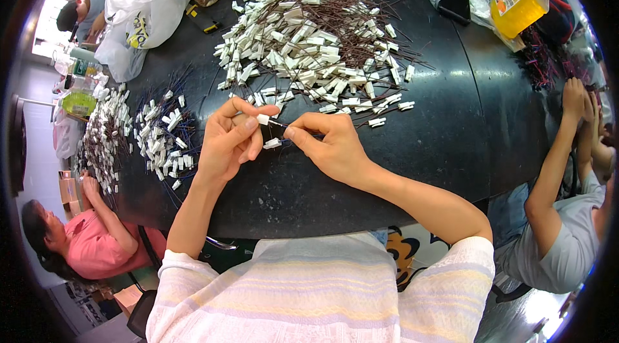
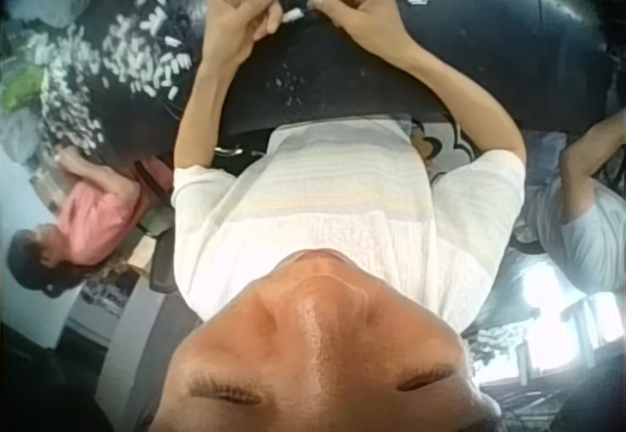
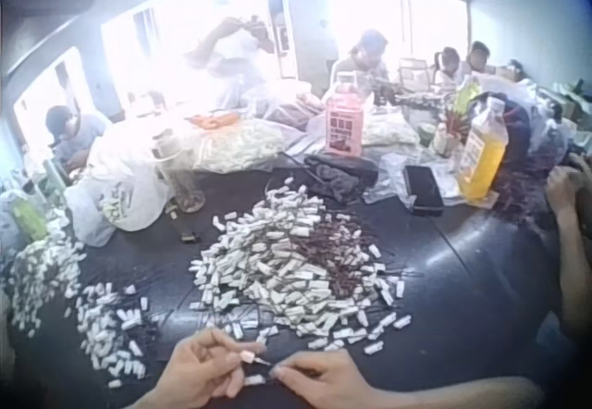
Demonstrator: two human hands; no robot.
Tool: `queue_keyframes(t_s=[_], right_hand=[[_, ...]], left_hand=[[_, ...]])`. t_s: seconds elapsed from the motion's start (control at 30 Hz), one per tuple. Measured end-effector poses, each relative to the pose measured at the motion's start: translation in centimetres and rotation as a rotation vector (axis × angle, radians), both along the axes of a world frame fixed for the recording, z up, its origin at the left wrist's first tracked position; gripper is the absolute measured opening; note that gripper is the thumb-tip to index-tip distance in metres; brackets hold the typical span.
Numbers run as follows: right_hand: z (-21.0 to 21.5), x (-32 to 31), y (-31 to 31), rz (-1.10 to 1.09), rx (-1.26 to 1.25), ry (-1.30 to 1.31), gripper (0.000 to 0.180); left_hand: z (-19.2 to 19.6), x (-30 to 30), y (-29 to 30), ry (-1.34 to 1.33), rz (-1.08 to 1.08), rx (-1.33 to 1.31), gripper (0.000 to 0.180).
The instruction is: The person assembles small electronic components by manually combining white plastic connectors and wires into wiring harnesses or sensor modules.
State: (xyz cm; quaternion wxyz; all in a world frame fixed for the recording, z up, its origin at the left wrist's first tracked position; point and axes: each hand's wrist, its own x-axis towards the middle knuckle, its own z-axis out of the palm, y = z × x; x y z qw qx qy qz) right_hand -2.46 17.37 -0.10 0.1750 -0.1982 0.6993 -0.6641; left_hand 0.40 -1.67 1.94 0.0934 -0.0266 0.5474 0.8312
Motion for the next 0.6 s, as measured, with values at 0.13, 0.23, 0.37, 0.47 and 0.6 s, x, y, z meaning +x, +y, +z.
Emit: queue_keyframes(t_s=[0.13, 0.23, 0.37, 0.47, 0.6], right_hand=[[-0.16, -0.01, -0.02, 0.026, 0.005, 0.002, 0.014], [0.07, -0.14, 0.06, 0.041, 0.001, -0.008, 0.015], [0.06, -0.13, -0.04, 0.05, -0.029, 0.011, 0.015], [-0.07, -0.18, -0.09, 0.057, -0.046, 0.036, 0.014], [-0.07, -0.09, -0.04, 0.051, -0.016, 0.062, 0.013]], left_hand=[[0.35, 0.14, -0.06, 0.026, 0.012, -0.147, 0.005], [0.59, 0.37, -0.18, 0.046, 0.005, -0.186, 0.006], [0.34, 0.48, -0.28, 0.086, -0.008, -0.225, 0.005], [0.33, 0.54, -0.19, 0.104, -0.003, -0.255, 0.004], [0.52, 0.68, 0.45, 0.035, -0.054, -0.125, 0.003]])
